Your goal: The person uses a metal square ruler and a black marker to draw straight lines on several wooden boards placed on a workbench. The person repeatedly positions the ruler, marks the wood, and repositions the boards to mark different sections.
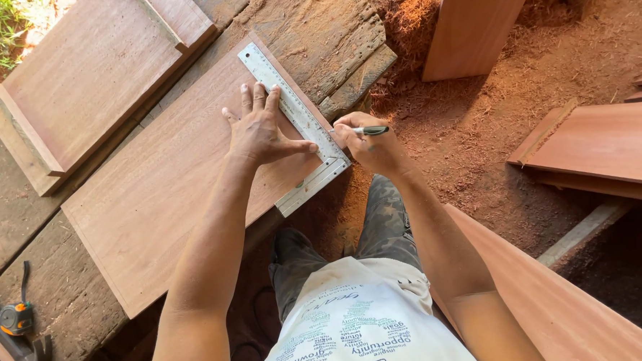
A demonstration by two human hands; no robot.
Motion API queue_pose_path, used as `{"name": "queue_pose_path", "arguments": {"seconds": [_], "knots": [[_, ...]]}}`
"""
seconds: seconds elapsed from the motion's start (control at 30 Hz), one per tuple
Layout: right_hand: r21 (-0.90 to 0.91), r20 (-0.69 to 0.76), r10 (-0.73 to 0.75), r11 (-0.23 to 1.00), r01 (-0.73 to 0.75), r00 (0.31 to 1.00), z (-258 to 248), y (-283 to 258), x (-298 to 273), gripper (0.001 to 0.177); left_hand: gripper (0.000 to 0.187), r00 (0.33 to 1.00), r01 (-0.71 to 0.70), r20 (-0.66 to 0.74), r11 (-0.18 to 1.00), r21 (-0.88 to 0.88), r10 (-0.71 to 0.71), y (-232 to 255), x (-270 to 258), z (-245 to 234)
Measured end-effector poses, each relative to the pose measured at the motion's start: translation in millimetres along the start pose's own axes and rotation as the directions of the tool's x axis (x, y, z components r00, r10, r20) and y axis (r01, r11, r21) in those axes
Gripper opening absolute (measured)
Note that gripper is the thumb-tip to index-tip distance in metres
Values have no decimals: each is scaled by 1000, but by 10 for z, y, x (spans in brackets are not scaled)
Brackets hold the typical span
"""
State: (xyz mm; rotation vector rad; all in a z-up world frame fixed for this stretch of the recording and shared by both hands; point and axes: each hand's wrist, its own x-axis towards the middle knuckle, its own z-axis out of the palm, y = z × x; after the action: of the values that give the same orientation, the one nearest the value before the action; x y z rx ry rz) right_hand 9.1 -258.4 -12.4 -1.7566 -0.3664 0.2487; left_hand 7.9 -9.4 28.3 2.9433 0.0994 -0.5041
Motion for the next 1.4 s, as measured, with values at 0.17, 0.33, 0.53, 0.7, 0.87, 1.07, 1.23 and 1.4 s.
{"name": "queue_pose_path", "arguments": {"seconds": [0.17, 0.33, 0.53, 0.7, 0.87, 1.07, 1.23, 1.4], "knots": [[-57, 66, 83, 995, -80, 994, -10, -178, 16, 23, 157, 999, 17, 33, 999, 45, -19, -28, 49, 54], [-411, 246, 164, 910, -50, 955, -296, -468, -70, 25, 159, 999, 10, 32, 999, 32, -11, -14, 42, 37], [-191, 142, 186, 969, -157, 972, -149, 37, -441, 28, 158, 1000, 2, 15, 1000, -10, -2, -4, 12, 13], [247, 98, 300, 916, -316, 949, 452, 331, -601, 28, 152, 998, 66, 13, 997, -49, -66, 75, -117, -120], [84, -103, 153, 986, -144, 983, 478, -194, -953, 27, 97, 945, -180, -301, 971, -156, 127, 205, -888, 358], [-203, 104, -466, 855, 477, 879, 810, -931, -1176, 23, 50, 914, -165, -383, 738, -654, -135, 372, -2112, 966], [-178, 437, -400, 840, 513, 806, 1166, -1173, -1335, 39, 35, 816, -376, -213, -212, -902, -538, -77, -2394, 1505], [-206, 740, -274, 777, 595, 614, 1517, -1111, -1401, 58, 38, 635, -521, 130, -547, -656, -761, -226, -2829, 1574]]}}
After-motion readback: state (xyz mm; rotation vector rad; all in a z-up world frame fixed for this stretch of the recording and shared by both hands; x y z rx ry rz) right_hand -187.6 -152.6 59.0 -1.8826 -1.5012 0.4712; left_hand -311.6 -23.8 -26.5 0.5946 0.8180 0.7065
